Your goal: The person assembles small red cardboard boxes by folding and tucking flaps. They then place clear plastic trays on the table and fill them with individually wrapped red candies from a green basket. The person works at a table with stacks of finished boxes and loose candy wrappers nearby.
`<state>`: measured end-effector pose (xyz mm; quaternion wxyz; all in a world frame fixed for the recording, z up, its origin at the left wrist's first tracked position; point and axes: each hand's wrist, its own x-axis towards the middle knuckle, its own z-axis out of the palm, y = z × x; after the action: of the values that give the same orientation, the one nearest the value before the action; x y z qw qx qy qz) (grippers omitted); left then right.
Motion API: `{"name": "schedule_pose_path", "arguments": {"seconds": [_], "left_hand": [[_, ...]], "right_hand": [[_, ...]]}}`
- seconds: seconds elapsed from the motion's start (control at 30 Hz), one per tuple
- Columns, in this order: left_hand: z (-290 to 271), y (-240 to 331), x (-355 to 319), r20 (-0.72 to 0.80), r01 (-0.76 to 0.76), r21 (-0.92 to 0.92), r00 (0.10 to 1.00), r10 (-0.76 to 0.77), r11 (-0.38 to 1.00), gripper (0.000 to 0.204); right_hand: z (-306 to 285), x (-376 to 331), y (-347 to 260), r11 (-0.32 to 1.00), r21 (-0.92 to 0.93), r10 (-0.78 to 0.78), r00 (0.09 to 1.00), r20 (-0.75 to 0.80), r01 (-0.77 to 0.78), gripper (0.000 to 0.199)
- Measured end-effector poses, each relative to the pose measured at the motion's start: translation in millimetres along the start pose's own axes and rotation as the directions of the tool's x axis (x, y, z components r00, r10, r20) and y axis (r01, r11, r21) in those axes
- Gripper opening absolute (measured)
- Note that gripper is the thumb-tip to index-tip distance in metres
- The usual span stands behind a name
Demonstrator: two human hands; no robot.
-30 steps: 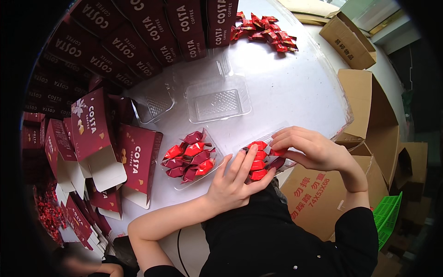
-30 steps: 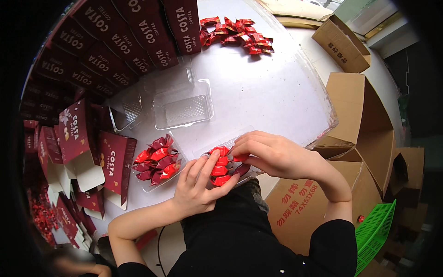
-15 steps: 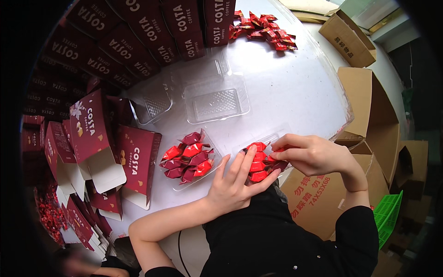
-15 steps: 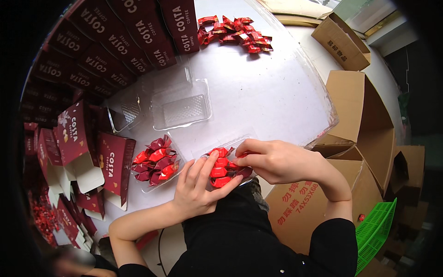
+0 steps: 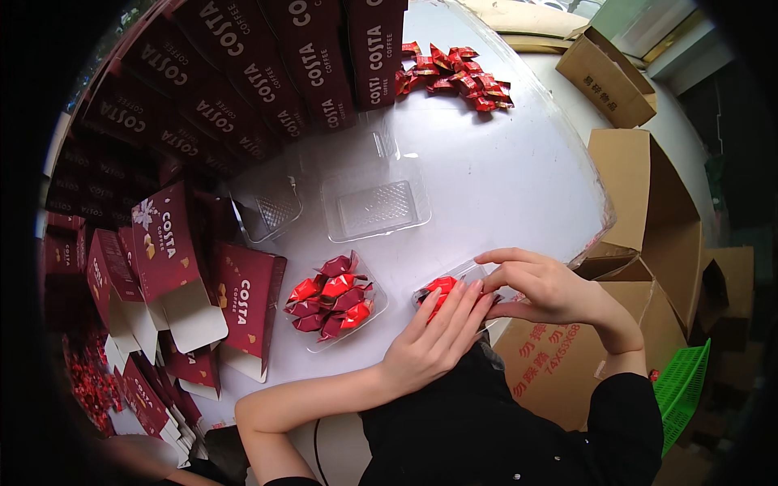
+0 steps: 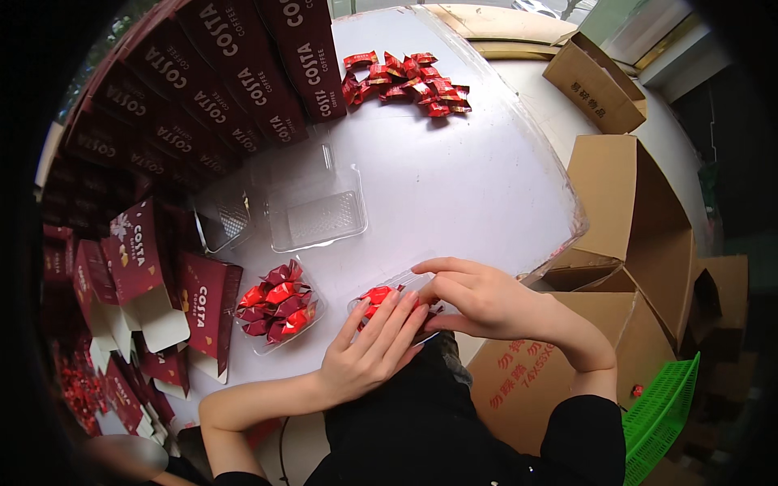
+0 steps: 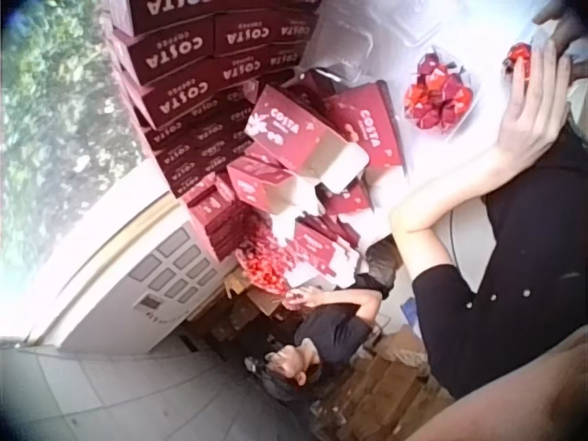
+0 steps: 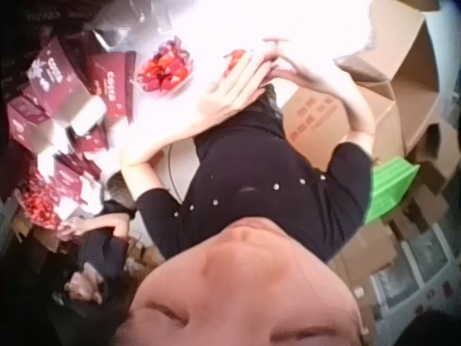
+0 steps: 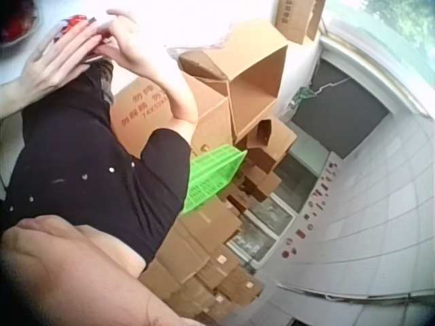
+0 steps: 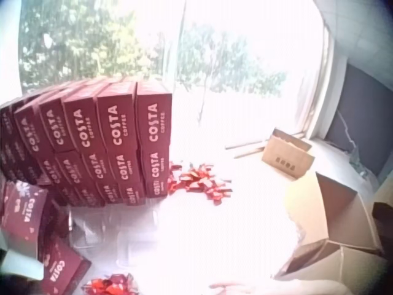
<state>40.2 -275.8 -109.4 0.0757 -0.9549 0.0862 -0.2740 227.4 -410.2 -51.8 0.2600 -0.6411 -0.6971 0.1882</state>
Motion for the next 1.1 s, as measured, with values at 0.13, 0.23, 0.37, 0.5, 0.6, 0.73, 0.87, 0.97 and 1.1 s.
{"name": "schedule_pose_path", "arguments": {"seconds": [0.13, 0.23, 0.37, 0.5, 0.6, 0.73, 0.87, 0.97, 1.1], "left_hand": [[6, -4, 2, 0.007, -0.018, -0.128, 1.0, 0.019, 0.992, 0.04], [9, -4, -2, 0.008, 0.008, -0.202, 1.0, -0.007, 0.979, 0.04], [12, -3, -2, -0.034, -0.002, -0.208, 0.999, -0.005, 0.978, 0.041], [16, -2, -6, -0.088, 0.01, -0.192, 0.996, -0.027, 0.981, 0.04], [18, 0, -8, -0.129, 0.069, -0.18, 0.987, -0.093, 0.981, 0.04], [17, -1, -8, -0.118, 0.115, -0.172, 0.984, -0.137, 0.978, 0.039], [19, 0, -8, -0.141, 0.128, -0.158, 0.979, -0.15, 0.979, 0.039], [19, 0, -7, -0.151, 0.114, -0.163, 0.979, -0.139, 0.98, 0.039], [19, 1, -7, -0.155, 0.118, -0.184, 0.977, -0.147, 0.976, 0.036]], "right_hand": [[-11, 5, 5, 0.988, 0.141, 0.064, 0.998, -0.029, -0.059, 0.037], [-26, 19, 43, 0.978, 0.205, 0.072, 0.985, -0.159, -0.039, 0.036], [-36, 56, 116, 0.899, -0.144, 0.238, 0.739, -0.63, -0.413, 0.028], [-44, 98, 150, 0.778, -0.24, 0.277, 0.66, -0.698, -0.581, 0.03], [-43, 115, 154, 0.66, -0.241, 0.402, 0.606, -0.686, -0.711, 0.032], [-35, 108, 161, 0.687, -0.18, 0.458, 0.612, -0.645, -0.704, 0.036], [-33, 93, 133, 0.711, -0.191, 0.505, 0.68, -0.531, -0.677, 0.046], [-25, 77, 147, 0.738, -0.373, 0.282, 0.759, -0.587, -0.562, 0.051], [-31, 79, 146, 0.79, -0.302, 0.254, 0.732, -0.632, -0.534, 0.045]]}}
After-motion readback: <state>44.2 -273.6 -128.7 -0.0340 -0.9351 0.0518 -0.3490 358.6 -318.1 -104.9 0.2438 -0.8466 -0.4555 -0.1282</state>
